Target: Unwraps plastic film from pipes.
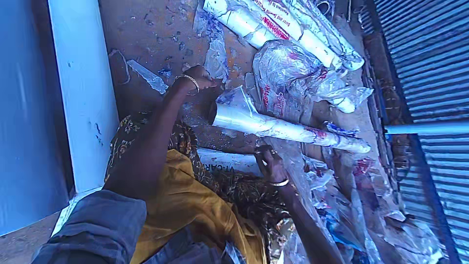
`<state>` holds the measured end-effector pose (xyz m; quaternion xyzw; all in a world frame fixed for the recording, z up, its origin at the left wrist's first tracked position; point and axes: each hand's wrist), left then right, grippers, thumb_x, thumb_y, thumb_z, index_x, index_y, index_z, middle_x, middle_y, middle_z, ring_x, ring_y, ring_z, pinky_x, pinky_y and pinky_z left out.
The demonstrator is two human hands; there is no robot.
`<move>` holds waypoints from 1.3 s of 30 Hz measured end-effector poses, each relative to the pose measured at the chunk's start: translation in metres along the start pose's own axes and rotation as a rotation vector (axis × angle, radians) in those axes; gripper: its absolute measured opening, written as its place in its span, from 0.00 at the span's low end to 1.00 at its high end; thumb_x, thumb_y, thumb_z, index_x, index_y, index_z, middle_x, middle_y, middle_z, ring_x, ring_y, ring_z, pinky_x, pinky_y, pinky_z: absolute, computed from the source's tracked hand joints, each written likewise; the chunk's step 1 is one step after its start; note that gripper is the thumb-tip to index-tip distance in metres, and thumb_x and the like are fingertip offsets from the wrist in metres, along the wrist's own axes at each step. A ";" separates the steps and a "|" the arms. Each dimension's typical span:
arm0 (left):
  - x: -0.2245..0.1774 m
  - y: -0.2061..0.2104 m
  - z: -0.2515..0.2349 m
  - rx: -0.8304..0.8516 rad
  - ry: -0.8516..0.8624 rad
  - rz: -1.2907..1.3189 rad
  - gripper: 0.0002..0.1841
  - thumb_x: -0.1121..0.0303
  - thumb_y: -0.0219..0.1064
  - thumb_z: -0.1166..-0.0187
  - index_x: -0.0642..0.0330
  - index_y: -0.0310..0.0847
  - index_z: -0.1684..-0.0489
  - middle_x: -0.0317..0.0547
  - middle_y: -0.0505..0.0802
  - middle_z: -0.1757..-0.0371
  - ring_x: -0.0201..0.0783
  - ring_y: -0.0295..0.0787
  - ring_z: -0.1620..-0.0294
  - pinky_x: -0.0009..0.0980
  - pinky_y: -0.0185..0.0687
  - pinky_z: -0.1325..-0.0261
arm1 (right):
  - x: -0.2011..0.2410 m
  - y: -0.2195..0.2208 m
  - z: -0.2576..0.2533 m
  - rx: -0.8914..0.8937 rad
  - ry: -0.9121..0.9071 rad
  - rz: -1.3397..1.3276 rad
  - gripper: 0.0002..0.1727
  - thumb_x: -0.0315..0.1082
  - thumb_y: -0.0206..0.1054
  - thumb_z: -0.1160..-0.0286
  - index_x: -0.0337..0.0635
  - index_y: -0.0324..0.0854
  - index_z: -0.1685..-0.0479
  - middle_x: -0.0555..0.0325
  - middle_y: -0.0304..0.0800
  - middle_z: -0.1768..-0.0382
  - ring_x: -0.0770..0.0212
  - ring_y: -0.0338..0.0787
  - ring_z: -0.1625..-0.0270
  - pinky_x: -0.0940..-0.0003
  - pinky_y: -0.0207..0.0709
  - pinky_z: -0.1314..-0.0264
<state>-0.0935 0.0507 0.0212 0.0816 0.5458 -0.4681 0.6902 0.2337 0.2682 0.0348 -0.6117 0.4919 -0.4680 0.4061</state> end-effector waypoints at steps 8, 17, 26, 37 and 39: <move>-0.023 0.052 -0.012 0.238 -0.172 -0.265 0.18 0.63 0.72 0.18 0.76 0.80 0.54 0.55 0.87 0.64 0.42 0.84 0.68 0.40 0.81 0.55 | 0.006 0.070 -0.067 0.023 -0.307 0.106 0.11 0.28 0.69 0.27 0.35 0.94 0.51 0.41 0.97 0.57 0.43 0.97 0.58 0.55 0.89 0.59; -0.008 0.056 -0.020 0.147 -0.265 0.084 0.15 0.68 0.70 0.17 0.73 0.76 0.46 0.46 0.84 0.65 0.31 0.77 0.73 0.27 0.77 0.63 | -0.003 0.102 -0.084 -0.090 -0.360 0.087 0.11 0.21 0.70 0.37 0.40 0.96 0.61 0.38 0.93 0.63 0.40 0.94 0.64 0.52 0.86 0.64; -0.009 0.051 -0.029 0.118 -0.283 0.051 0.15 0.64 0.69 0.16 0.73 0.80 0.49 0.47 0.86 0.65 0.32 0.81 0.71 0.29 0.80 0.59 | -0.007 0.100 -0.098 -0.151 -0.356 0.073 0.09 0.22 0.70 0.34 0.40 0.96 0.62 0.38 0.93 0.61 0.41 0.94 0.62 0.55 0.85 0.64; -0.010 0.050 -0.027 0.128 -0.270 0.051 0.17 0.64 0.69 0.15 0.75 0.79 0.46 0.49 0.87 0.61 0.33 0.82 0.68 0.31 0.80 0.54 | -0.002 0.100 -0.109 -0.089 -0.376 0.048 0.11 0.20 0.69 0.36 0.37 0.95 0.60 0.33 0.92 0.60 0.38 0.93 0.62 0.52 0.85 0.64; -0.009 0.051 -0.027 0.116 -0.274 0.067 0.17 0.63 0.69 0.15 0.74 0.80 0.47 0.46 0.87 0.64 0.30 0.80 0.71 0.28 0.79 0.59 | 0.001 0.101 -0.113 -0.090 -0.385 0.050 0.11 0.21 0.69 0.36 0.37 0.96 0.59 0.34 0.91 0.60 0.38 0.92 0.62 0.52 0.83 0.66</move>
Point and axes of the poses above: each hand's wrist, its own z-axis away from the middle knuckle, its own y-axis out of the palm, x = y × z
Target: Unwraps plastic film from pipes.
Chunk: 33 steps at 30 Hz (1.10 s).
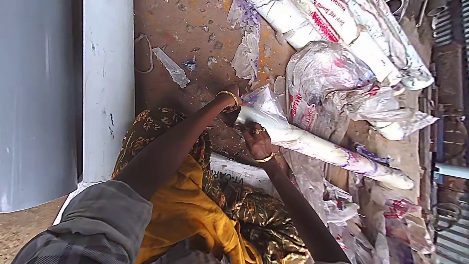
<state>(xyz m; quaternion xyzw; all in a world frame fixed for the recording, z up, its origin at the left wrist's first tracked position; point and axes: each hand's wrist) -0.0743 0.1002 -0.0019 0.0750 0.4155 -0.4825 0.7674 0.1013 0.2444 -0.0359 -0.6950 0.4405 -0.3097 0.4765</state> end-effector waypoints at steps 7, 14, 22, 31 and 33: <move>-0.003 -0.001 -0.001 -0.004 0.016 -0.084 0.18 0.63 0.67 0.14 0.75 0.81 0.47 0.53 0.89 0.57 0.38 0.85 0.62 0.37 0.81 0.48 | -0.036 -0.022 0.029 0.064 0.014 0.009 0.10 0.21 0.69 0.34 0.37 0.95 0.59 0.33 0.92 0.59 0.36 0.93 0.60 0.50 0.85 0.61; 0.000 0.000 -0.003 -0.004 0.011 -0.029 0.16 0.63 0.68 0.15 0.73 0.80 0.52 0.45 0.85 0.66 0.30 0.78 0.73 0.28 0.78 0.61 | -0.038 -0.019 0.023 0.020 0.074 -0.064 0.10 0.22 0.69 0.32 0.33 0.94 0.57 0.30 0.90 0.54 0.35 0.93 0.58 0.49 0.85 0.59; 0.002 0.002 -0.005 -0.016 0.012 0.014 0.16 0.63 0.69 0.15 0.73 0.81 0.56 0.43 0.84 0.70 0.29 0.77 0.75 0.27 0.78 0.62 | -0.019 -0.008 0.007 0.011 -0.003 -0.067 0.09 0.22 0.71 0.36 0.37 0.95 0.61 0.34 0.91 0.60 0.38 0.93 0.60 0.50 0.85 0.62; 0.007 0.000 -0.015 0.031 0.041 -0.032 0.18 0.63 0.67 0.14 0.75 0.82 0.63 0.45 0.84 0.72 0.30 0.77 0.75 0.30 0.78 0.61 | -0.016 -0.018 0.032 -0.034 0.151 0.018 0.10 0.23 0.71 0.37 0.41 0.97 0.61 0.36 0.92 0.63 0.39 0.93 0.65 0.52 0.85 0.66; 0.004 0.000 -0.013 0.034 0.041 -0.110 0.20 0.61 0.66 0.13 0.77 0.83 0.62 0.50 0.86 0.69 0.36 0.79 0.72 0.36 0.78 0.56 | -0.038 -0.039 0.062 -0.009 0.310 0.036 0.10 0.24 0.70 0.31 0.36 0.96 0.57 0.34 0.91 0.60 0.38 0.93 0.64 0.50 0.86 0.64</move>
Point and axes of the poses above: each hand's wrist, its own z-axis away from the middle knuckle, its own y-axis out of the palm, x = y × z
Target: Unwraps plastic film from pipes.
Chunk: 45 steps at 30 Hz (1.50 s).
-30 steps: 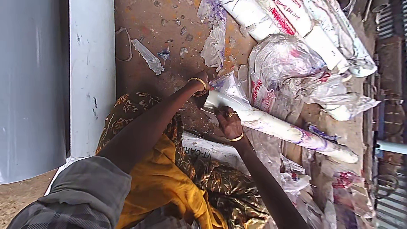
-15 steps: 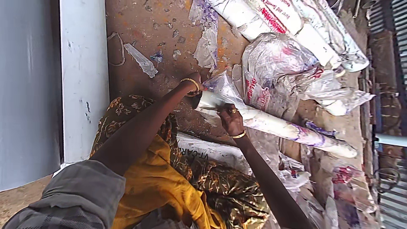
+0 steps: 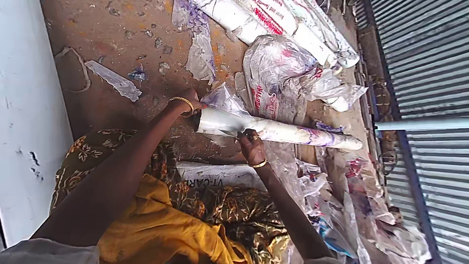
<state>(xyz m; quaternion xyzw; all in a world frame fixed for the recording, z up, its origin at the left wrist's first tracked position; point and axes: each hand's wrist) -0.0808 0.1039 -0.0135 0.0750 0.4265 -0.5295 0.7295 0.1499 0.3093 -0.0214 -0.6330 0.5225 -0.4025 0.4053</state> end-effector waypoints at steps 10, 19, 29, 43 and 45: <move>-0.002 0.039 -0.015 -0.201 0.651 -0.196 0.57 0.69 0.86 0.38 0.67 0.48 0.06 0.72 0.57 0.08 0.66 0.49 0.06 0.59 0.42 0.08 | -0.026 -0.077 0.070 -0.238 1.070 -0.265 0.16 0.29 0.62 0.16 0.20 0.79 0.43 0.51 0.83 0.71 0.74 0.76 0.80 0.78 0.74 0.73; -0.013 0.053 0.008 -0.060 0.659 -0.440 0.14 0.72 0.59 0.11 0.77 0.84 0.47 0.74 0.91 0.50 0.71 0.88 0.43 0.65 0.75 0.37 | 0.057 -0.023 0.081 -0.238 0.970 -0.382 0.22 0.26 0.64 0.20 0.16 0.75 0.33 0.32 0.90 0.56 0.57 0.90 0.65 0.64 0.85 0.58; -0.033 0.060 0.004 -0.161 0.342 -0.196 0.22 0.63 0.55 0.07 0.83 0.79 0.40 0.79 0.85 0.37 0.71 0.79 0.27 0.64 0.63 0.22 | 0.060 -0.016 0.068 -0.124 0.891 0.044 0.18 0.28 0.66 0.21 0.25 0.86 0.38 0.25 0.90 0.48 0.27 0.93 0.51 0.35 0.82 0.47; -0.009 0.068 -0.026 -0.269 0.525 0.132 0.40 0.67 0.70 0.18 0.77 0.52 0.12 0.79 0.71 0.18 0.70 0.66 0.15 0.58 0.58 0.13 | 0.036 -0.033 0.052 -0.088 0.933 0.178 0.17 0.32 0.64 0.18 0.29 0.89 0.40 0.28 0.92 0.50 0.30 0.93 0.52 0.36 0.82 0.49; -0.010 0.068 -0.023 -0.272 0.499 0.110 0.38 0.65 0.70 0.17 0.75 0.54 0.12 0.79 0.72 0.20 0.70 0.68 0.17 0.60 0.61 0.15 | 0.037 -0.037 0.047 -0.036 0.931 0.188 0.18 0.33 0.65 0.18 0.31 0.89 0.39 0.29 0.91 0.48 0.29 0.93 0.51 0.35 0.82 0.50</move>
Point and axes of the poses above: each hand's wrist, its own z-axis away from the middle knuckle, its own y-axis out of the palm, x = y × z
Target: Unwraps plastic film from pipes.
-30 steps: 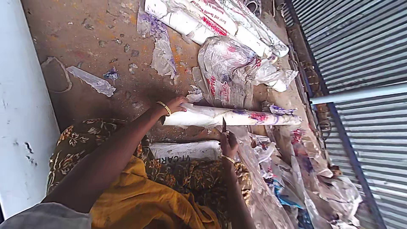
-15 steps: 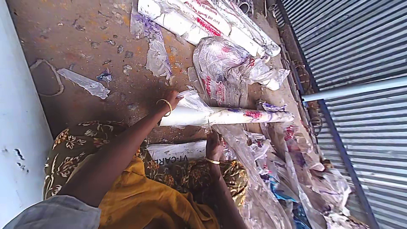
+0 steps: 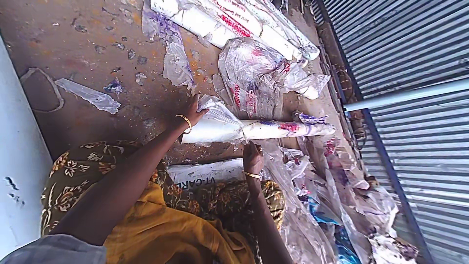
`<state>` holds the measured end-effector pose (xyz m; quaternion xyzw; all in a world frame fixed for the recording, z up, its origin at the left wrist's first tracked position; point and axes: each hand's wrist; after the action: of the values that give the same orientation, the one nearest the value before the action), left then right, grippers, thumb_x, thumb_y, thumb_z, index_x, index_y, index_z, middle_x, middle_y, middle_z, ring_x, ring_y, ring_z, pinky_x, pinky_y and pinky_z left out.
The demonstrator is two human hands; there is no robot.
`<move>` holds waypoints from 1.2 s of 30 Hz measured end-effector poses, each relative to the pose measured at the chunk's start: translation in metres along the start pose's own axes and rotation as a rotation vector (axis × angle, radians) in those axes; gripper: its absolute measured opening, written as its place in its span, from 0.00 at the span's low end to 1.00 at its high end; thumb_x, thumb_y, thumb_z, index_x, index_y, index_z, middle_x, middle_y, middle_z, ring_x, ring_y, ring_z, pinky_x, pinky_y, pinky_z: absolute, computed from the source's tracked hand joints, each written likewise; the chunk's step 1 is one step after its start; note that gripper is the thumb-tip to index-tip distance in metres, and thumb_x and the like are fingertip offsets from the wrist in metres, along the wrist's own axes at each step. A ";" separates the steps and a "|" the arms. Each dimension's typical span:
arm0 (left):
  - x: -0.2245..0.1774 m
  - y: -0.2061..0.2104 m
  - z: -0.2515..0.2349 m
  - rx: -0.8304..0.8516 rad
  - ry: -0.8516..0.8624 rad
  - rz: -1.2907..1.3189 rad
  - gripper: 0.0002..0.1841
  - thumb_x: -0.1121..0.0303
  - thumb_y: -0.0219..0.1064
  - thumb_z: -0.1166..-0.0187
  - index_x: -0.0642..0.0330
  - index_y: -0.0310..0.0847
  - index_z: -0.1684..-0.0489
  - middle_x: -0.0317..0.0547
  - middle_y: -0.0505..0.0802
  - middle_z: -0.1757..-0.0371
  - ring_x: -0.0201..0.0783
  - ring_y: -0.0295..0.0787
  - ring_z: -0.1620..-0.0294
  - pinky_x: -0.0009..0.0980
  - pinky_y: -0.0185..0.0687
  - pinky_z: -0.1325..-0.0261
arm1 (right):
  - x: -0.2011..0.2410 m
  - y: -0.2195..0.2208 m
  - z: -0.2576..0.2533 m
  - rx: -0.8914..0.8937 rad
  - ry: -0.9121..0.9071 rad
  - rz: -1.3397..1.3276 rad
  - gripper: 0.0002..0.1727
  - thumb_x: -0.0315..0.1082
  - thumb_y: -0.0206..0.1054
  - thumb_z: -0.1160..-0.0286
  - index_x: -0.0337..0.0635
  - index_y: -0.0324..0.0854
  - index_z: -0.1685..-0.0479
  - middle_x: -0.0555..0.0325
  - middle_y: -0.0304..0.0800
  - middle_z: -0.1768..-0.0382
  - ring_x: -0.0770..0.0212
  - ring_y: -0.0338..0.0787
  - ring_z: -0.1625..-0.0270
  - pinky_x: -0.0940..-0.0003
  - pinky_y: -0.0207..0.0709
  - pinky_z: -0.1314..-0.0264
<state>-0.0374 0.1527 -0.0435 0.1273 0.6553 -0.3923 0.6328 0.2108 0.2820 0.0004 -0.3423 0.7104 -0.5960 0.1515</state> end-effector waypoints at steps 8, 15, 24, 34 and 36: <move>-0.012 -0.006 0.007 -0.002 -0.029 -0.050 0.34 0.64 0.69 0.16 0.80 0.62 0.18 0.80 0.75 0.23 0.69 0.71 0.18 0.60 0.61 0.16 | 0.029 -0.023 -0.014 0.202 0.044 0.164 0.18 0.34 0.60 0.15 0.34 0.88 0.37 0.30 0.91 0.46 0.30 0.91 0.44 0.36 0.80 0.43; -0.006 -0.005 0.006 0.010 -0.004 -0.054 0.32 0.63 0.67 0.14 0.81 0.64 0.20 0.78 0.80 0.26 0.68 0.75 0.21 0.60 0.61 0.16 | 0.048 -0.024 -0.021 0.351 0.098 0.296 0.18 0.36 0.58 0.13 0.38 0.88 0.36 0.32 0.90 0.42 0.33 0.90 0.38 0.38 0.79 0.41; -0.007 -0.007 0.004 -0.009 -0.029 0.027 0.27 0.67 0.72 0.19 0.83 0.72 0.30 0.79 0.84 0.35 0.70 0.80 0.28 0.62 0.66 0.21 | 0.017 -0.047 -0.044 0.241 0.252 0.197 0.20 0.39 0.57 0.11 0.35 0.88 0.38 0.32 0.91 0.43 0.33 0.90 0.38 0.34 0.76 0.37; 0.004 -0.009 -0.005 0.089 -0.076 0.021 0.35 0.66 0.72 0.19 0.76 0.61 0.18 0.79 0.77 0.25 0.68 0.73 0.19 0.60 0.62 0.16 | -0.190 -0.114 0.023 0.066 0.637 -0.007 0.17 0.34 0.66 0.17 0.23 0.86 0.47 0.28 0.90 0.47 0.37 0.90 0.44 0.41 0.77 0.35; -0.002 -0.013 -0.002 0.087 -0.094 -0.028 0.36 0.65 0.71 0.17 0.76 0.59 0.16 0.80 0.76 0.23 0.68 0.71 0.18 0.61 0.59 0.16 | -0.191 -0.127 0.043 0.094 0.660 0.077 0.17 0.34 0.65 0.17 0.24 0.87 0.48 0.27 0.90 0.46 0.33 0.88 0.38 0.36 0.71 0.29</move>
<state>-0.0468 0.1464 -0.0369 0.1269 0.6087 -0.4350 0.6513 0.4135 0.3705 0.0739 -0.0962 0.7052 -0.7007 -0.0486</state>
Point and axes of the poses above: each hand's wrist, its own z-axis away from the middle knuckle, its own y-axis out of the palm, x = y × z
